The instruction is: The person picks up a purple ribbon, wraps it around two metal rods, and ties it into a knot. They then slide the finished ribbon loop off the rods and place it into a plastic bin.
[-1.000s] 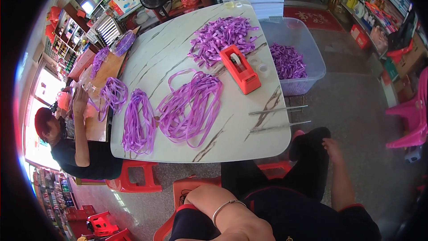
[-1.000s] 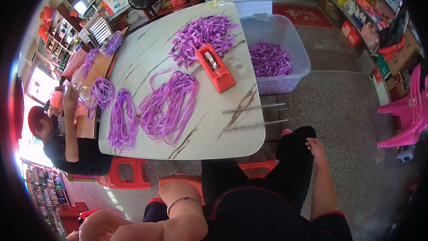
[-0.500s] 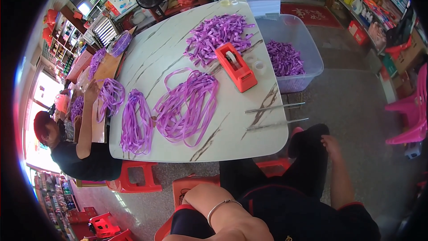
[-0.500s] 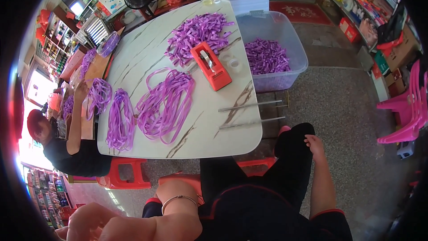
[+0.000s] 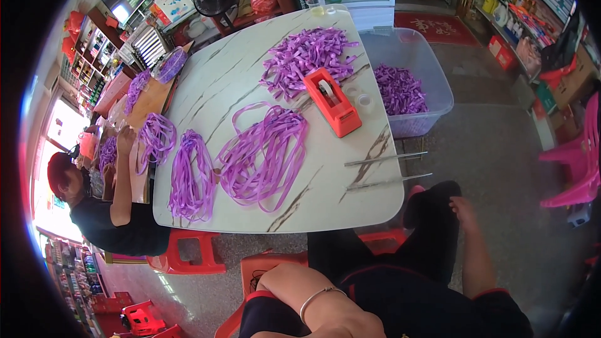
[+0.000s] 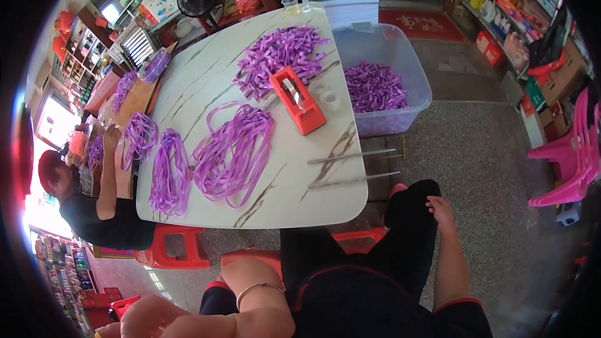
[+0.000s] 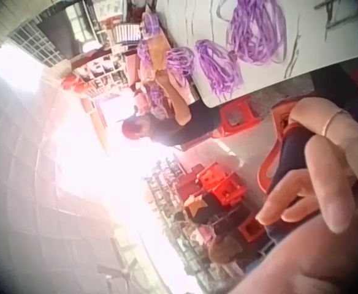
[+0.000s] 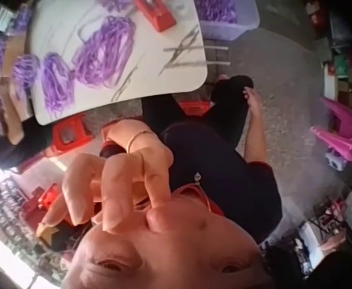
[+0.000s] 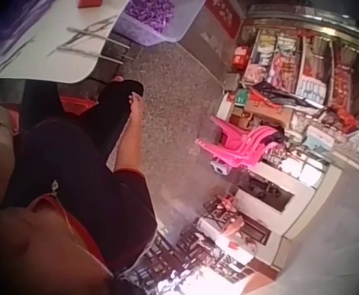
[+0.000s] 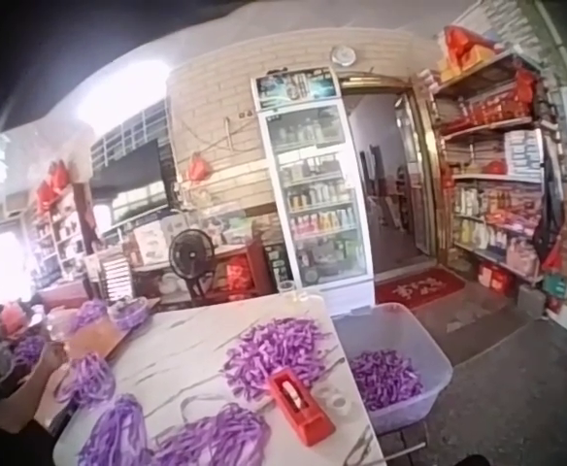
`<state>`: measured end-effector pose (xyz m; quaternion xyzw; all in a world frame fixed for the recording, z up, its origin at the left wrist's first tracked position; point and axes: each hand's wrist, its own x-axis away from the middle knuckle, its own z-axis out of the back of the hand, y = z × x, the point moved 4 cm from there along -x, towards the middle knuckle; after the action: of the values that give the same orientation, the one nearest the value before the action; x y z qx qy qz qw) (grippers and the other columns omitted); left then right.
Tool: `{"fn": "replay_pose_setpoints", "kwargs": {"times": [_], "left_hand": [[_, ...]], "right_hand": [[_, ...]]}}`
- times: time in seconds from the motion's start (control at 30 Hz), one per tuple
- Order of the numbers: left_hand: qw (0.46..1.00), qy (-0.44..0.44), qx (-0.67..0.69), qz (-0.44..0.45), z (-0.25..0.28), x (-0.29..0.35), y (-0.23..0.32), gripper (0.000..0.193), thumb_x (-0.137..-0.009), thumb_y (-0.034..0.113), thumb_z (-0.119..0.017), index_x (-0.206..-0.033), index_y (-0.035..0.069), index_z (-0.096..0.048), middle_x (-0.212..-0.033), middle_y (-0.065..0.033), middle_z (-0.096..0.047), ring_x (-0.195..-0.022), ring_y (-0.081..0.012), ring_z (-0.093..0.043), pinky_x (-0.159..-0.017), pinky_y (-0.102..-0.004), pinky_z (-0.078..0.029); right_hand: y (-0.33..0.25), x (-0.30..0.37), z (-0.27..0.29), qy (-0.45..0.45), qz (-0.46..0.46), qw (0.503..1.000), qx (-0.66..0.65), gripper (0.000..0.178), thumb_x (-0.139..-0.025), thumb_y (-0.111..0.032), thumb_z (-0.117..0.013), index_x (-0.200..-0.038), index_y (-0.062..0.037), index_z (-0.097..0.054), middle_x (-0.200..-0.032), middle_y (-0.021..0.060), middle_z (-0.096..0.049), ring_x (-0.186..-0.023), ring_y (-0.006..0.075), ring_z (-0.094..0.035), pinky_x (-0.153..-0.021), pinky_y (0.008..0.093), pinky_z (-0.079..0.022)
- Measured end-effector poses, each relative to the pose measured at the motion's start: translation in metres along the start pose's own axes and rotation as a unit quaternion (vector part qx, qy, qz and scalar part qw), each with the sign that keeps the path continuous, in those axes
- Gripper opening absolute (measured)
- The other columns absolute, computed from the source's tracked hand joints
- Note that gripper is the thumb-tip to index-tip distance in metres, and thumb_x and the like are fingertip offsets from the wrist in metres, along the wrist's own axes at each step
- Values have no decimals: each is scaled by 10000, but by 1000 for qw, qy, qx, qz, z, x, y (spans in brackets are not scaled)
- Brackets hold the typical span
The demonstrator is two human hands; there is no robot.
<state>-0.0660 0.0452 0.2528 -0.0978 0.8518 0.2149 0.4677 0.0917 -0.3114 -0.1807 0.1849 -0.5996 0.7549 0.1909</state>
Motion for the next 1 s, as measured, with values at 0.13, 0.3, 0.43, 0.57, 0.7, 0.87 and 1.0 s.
{"fn": "replay_pose_setpoints", "kwargs": {"times": [0.13, 0.3, 0.43, 0.57, 0.7, 0.87, 1.0], "left_hand": [[999, 34, -20, -19, -4, -1, 1, 398, -903, 293, -427, -1287, 191, -424, -1228, -51, -386, -1032, -195, -488, -574, -338, -497], [995, 76, -49, -44, -12, 0, 0, 376, -890, 247, -453, -1259, 174, -458, -1195, -60, -421, -951, -202, -513, -548, -324, -488], [989, 111, -73, -66, -18, -1, -1, 359, -881, 211, -474, -1236, 161, -486, -1168, -66, -449, -886, -206, -533, -527, -314, -481], [981, 144, -98, -85, -22, -5, -2, 344, -871, 175, -495, -1213, 148, -513, -1142, -73, -477, -822, -211, -552, -506, -303, -474], [974, 171, -114, -96, -19, -3, -6, 334, -863, 147, -511, -1196, 138, -534, -1122, -78, -498, -773, -215, -567, -490, -295, -469], [977, 206, -56, -12, 18, 23, -16, 668, -831, 673, -303, -1277, 186, -403, -1025, -170, -551, -859, -303, -570, -568, -326, -484], [939, 322, -124, -11, 87, 19, -30, 632, -897, 504, -352, -1357, 81, -254, -1287, -146, -382, -1188, -275, -396, -843, -300, -433]], "right_hand": [[0, -1, 2, -3, -8, 1000, -17, 197, -841, -203, -534, -957, -67, -616, -750, 2, -594, -590, 57, -474, -506, 179, -361], [-8, 0, 2, -1, -31, 998, -63, 192, -847, -198, -526, -959, -66, -609, -749, 10, -606, -575, 54, -505, -450, 170, -345], [-9, -1, -3, -25, -32, 998, -57, 205, -870, -184, -503, -996, -68, -615, -775, 1, -611, -589, 32, -497, -450, 158, -325], [-3, -3, -4, -27, -12, 999, -23, 204, -864, -173, -505, -988, -59, -620, -779, 9, -619, -584, 38, -492, -449, 162, -322], [-6, -1, -6, -20, -10, 1000, -20, 203, -860, -169, -509, -983, -54, -623, -771, 13, -618, -581, 41, -487, -447, 163, -320], [-14, 2, -12, -35, -11, 999, -29, 207, -862, -176, -513, -987, -49, -618, -773, 11, -612, -582, 40, -485, -446, 157, -325], [-6, -5, -6, -46, -18, 998, -50, 201, -859, -172, -512, -978, -47, -615, -777, 6, -619, -598, 35, -505, -460, 153, -342]]}}
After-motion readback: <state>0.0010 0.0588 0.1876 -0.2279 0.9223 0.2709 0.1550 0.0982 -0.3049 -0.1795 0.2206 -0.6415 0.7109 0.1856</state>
